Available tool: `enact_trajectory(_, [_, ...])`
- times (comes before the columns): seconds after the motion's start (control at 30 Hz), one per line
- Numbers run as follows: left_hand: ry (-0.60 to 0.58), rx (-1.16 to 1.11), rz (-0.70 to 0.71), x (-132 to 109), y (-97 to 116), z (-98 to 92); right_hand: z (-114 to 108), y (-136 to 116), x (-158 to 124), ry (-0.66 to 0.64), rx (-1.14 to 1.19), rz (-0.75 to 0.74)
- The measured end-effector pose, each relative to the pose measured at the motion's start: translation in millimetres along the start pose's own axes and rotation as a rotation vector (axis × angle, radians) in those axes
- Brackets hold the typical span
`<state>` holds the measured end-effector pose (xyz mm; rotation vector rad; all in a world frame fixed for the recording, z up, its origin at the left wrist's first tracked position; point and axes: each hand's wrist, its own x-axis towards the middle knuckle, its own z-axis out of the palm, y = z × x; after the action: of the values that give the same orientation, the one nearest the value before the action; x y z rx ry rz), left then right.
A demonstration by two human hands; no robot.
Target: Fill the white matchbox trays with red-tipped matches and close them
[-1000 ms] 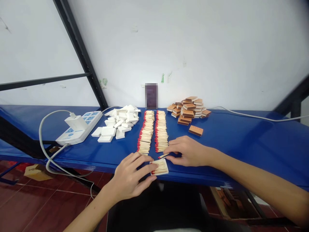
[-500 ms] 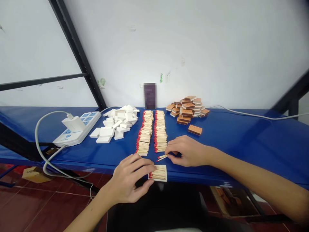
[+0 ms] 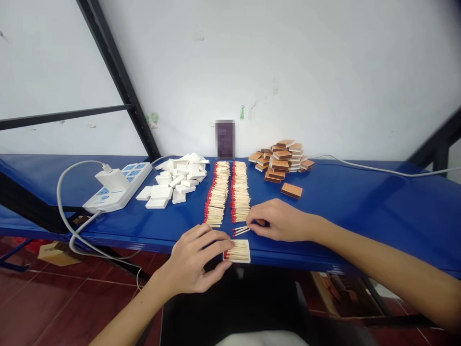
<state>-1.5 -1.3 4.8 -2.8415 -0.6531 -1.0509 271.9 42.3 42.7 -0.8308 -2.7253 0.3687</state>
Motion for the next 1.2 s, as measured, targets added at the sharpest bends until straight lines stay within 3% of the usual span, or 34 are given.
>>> enact_trajectory(0.53, [0.013,0.021,-0.037,-1,0,3.1,4,-3,2,-0.009,0.019,-0.04])
enact_trajectory(0.73, [0.056,0.061,-0.052,-1,1,3.7,-6,-7,3,-0.094,0.068,0.13])
enact_trajectory(0.97, [0.057,0.064,-0.059,-2,0,5.1,-10,-7,-5,-0.184,-0.085,0.148])
enact_trajectory(1.2, [0.063,0.086,-0.08,-1,-1,6.6,-11,-8,-3,-0.19,-0.158,0.14])
